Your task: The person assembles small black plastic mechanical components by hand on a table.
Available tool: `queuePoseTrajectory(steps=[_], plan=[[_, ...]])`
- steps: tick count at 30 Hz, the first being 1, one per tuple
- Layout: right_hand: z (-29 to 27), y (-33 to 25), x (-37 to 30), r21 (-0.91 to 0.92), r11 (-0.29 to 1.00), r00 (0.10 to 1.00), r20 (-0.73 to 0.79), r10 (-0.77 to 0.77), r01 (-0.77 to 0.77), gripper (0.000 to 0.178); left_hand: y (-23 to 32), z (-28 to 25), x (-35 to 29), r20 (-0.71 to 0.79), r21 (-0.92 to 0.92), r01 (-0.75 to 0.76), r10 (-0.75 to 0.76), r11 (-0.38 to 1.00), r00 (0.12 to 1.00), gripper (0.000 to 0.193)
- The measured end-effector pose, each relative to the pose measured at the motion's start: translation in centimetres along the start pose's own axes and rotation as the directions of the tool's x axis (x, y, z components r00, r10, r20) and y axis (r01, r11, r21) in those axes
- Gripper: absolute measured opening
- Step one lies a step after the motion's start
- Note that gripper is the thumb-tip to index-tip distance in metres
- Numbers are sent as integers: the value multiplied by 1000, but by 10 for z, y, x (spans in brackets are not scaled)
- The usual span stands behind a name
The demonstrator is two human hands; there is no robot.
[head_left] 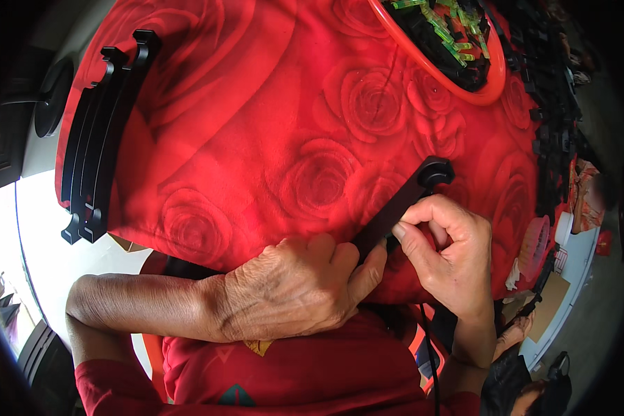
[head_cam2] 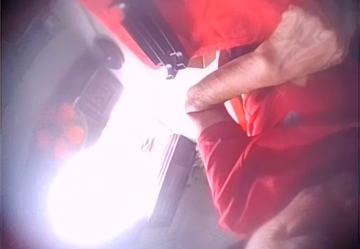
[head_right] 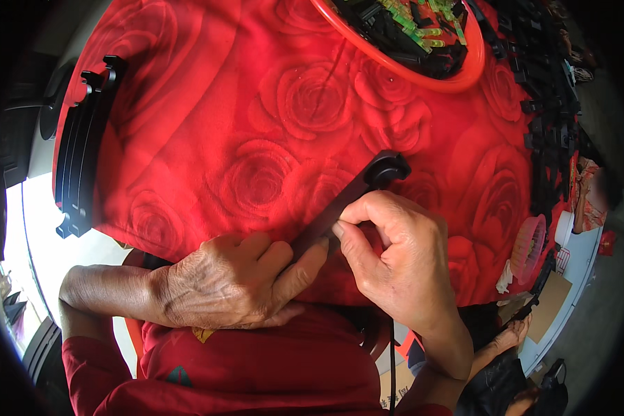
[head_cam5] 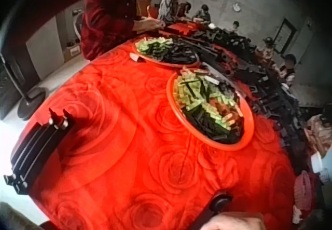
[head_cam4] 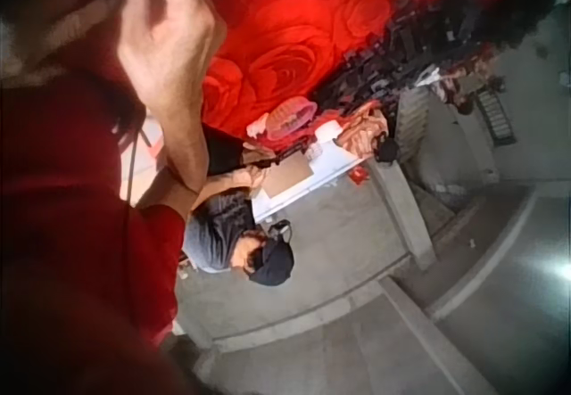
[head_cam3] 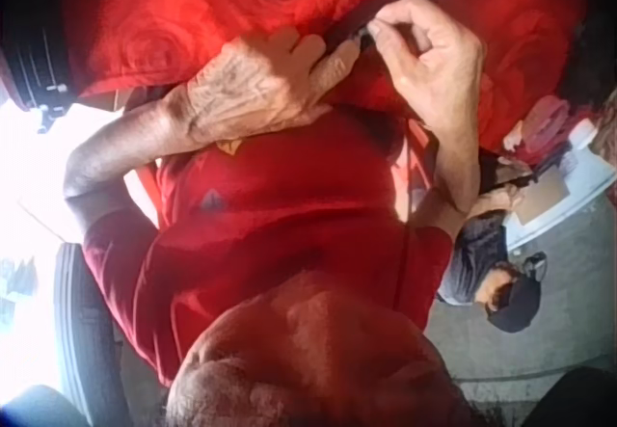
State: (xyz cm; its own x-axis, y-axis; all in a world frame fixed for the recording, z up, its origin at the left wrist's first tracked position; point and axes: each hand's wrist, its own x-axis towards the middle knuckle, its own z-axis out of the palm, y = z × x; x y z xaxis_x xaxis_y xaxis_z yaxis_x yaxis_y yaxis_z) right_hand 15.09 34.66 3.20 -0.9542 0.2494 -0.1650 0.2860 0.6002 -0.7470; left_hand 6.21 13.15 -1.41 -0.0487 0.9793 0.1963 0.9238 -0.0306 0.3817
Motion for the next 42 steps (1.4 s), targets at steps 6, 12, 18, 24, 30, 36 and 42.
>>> queuePoseTrajectory(steps=[6, 12, 18, 24, 30, 36, 42], plan=[[2, 3, -1, -20, 999, 999, -19, -37, 37, 13, 0, 0, 1, 12, 17, -3, 3, 1000, 1000, 72], [2, 0, -5, 3, 1000, 999, -45, 28, -28, 13, 1, 1, 4, -18, -38, 45, -46, 998, 999, 77], [3, 4, -12, 4, 1000, 998, -57, 25, -25, 13, -1, 0, 6, -25, -89, 48, -51, 995, 998, 76], [5, 10, -21, -30, 995, 988, -120, -93, 90, 23, 0, 0, 9, -29, -92, 54, -57, 994, 998, 72], [-30, 5, -5, -195, 956, 954, -164, -253, 220, 12, 1, 1, 8, 25, -31, 45, -44, 999, 999, 78], [-38, 6, 15, -247, 923, 952, 161, -261, 295, 12, 1, -1, 8, 23, -2, 40, -40, 999, 999, 79], [-42, 5, 21, -98, 995, 935, 352, 31, 4, 9, 0, 2, 8, -7, -46, 51, -52, 998, 999, 78]])
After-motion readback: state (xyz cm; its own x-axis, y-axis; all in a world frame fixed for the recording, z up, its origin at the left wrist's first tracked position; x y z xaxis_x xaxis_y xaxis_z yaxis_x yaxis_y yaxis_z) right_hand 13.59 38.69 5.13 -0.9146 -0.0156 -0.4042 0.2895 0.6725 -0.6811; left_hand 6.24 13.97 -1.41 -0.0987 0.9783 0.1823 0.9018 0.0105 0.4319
